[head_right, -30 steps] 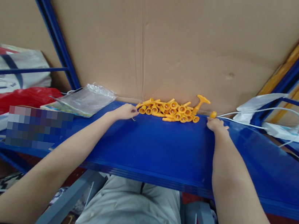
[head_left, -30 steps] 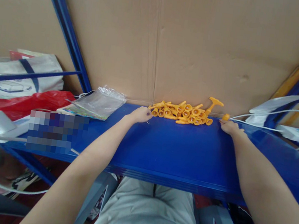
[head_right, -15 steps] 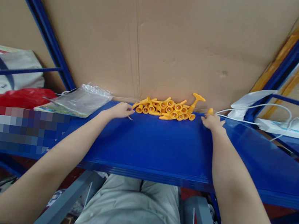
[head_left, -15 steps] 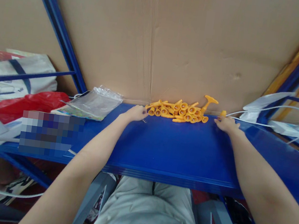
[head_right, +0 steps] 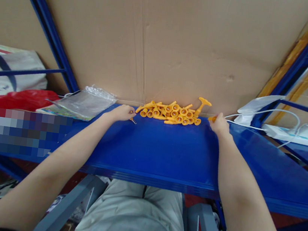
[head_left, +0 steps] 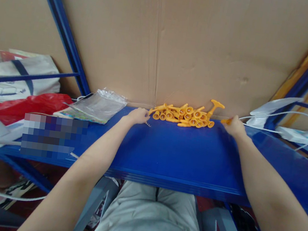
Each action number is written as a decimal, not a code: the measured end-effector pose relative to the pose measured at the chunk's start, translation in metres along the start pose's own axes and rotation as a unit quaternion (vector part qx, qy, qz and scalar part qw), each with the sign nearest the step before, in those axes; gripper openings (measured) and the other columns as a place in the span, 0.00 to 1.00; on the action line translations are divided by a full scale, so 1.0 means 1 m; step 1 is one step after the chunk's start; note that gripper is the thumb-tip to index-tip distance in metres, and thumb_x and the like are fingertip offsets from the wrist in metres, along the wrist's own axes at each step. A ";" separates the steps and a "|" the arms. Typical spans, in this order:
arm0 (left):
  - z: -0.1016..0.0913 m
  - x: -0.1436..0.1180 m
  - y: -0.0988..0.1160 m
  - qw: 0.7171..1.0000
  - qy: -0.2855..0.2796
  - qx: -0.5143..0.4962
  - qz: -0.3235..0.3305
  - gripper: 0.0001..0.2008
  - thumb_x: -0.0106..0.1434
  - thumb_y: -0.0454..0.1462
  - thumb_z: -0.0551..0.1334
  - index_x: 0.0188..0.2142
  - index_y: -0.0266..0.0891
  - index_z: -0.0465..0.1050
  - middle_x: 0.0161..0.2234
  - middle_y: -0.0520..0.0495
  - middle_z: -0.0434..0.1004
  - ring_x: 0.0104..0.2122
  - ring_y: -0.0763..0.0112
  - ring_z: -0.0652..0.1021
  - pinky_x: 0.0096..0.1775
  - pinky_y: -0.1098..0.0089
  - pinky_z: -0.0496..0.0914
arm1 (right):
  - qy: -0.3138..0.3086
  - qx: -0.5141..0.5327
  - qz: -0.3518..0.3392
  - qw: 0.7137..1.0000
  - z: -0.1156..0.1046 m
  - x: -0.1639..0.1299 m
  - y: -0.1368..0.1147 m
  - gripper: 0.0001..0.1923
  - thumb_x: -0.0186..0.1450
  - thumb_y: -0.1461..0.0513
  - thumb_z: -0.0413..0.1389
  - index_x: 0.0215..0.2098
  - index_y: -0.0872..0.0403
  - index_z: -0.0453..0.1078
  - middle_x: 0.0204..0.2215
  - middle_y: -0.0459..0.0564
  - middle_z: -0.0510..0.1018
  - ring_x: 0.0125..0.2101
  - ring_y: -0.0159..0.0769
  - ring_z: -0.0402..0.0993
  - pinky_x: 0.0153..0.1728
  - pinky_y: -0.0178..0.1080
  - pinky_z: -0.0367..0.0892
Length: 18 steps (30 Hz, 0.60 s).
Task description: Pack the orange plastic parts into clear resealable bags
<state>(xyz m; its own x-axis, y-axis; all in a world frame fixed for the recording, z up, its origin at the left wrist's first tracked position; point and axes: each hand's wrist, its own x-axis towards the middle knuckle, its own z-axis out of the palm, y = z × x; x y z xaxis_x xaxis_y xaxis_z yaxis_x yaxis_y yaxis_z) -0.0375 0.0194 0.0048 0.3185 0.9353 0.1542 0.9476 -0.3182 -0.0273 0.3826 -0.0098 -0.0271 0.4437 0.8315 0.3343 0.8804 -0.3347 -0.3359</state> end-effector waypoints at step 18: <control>0.005 0.000 -0.012 0.992 -0.097 0.074 -0.031 0.27 0.63 0.35 0.56 0.62 0.51 0.68 0.60 0.46 0.73 0.57 0.57 0.74 0.54 0.65 0.70 | -0.026 -0.054 0.000 0.998 -0.003 0.000 0.001 0.26 0.67 0.54 0.57 0.58 0.60 0.65 0.51 0.68 0.77 0.54 0.59 0.74 0.48 0.52 0.70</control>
<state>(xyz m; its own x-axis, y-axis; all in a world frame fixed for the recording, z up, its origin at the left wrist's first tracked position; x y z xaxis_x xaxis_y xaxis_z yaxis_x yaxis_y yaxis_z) -0.0487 0.0239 0.0001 0.2439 0.9692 -0.0334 0.9540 -0.2460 -0.1713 0.3841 -0.0111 -0.0247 0.4369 0.8522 0.2880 0.8946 -0.3782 -0.2381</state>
